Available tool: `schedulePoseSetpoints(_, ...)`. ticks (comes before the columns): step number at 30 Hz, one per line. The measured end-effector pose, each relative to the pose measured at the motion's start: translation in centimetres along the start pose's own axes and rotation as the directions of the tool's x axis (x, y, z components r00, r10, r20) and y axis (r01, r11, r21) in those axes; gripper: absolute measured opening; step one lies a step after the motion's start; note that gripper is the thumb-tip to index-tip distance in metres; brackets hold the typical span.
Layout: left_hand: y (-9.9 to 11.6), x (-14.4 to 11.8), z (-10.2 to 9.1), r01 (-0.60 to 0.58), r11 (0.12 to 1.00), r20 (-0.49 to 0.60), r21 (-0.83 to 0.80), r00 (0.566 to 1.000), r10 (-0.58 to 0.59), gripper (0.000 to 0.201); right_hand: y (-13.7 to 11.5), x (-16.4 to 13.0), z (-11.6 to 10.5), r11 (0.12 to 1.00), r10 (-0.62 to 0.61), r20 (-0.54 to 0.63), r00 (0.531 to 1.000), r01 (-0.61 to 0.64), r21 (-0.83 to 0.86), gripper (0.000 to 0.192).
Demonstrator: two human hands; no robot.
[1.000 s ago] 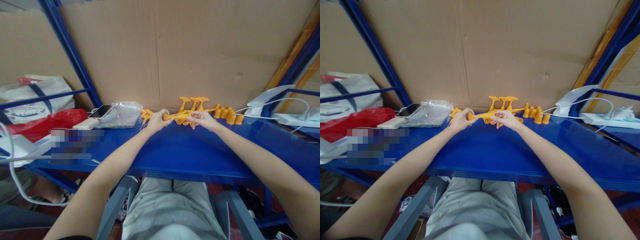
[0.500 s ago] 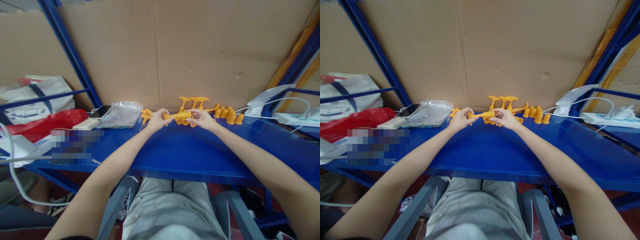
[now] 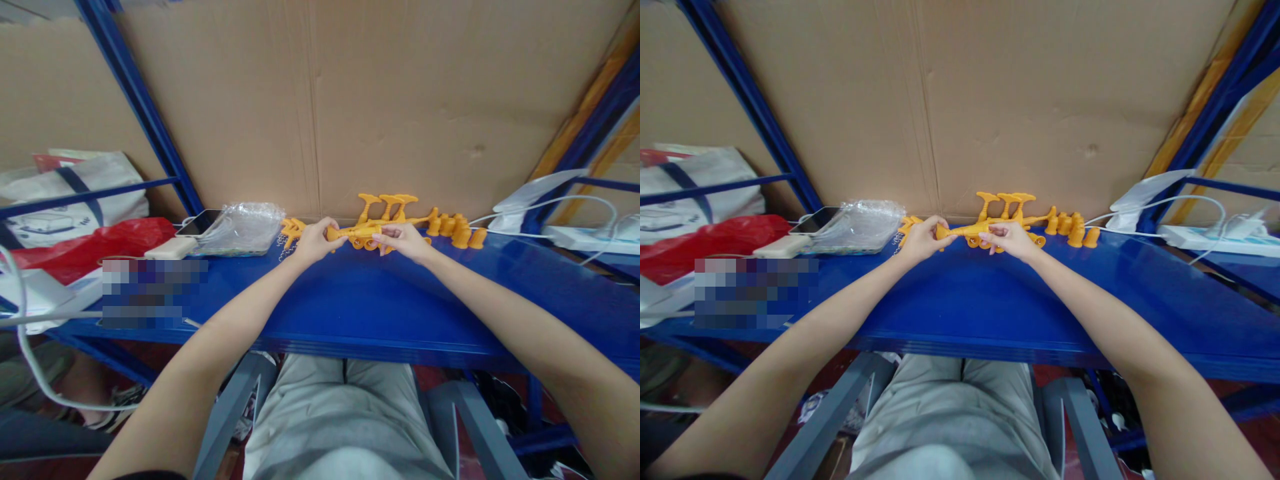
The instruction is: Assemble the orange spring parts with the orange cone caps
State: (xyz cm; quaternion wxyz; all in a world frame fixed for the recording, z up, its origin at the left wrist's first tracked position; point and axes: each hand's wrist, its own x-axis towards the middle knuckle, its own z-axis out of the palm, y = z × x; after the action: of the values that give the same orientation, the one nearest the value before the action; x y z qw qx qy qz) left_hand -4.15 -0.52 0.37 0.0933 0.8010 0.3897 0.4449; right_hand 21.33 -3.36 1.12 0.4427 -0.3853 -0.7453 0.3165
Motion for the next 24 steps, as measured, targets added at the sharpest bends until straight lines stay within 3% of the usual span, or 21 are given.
schedulePoseSetpoints(24,0.41,-0.23,-0.03,-0.07,0.977,-0.082,0.202,0.993,0.088,0.024,0.06,0.21,0.24,0.936,0.251,0.033,0.967,-0.251,0.248,0.048)
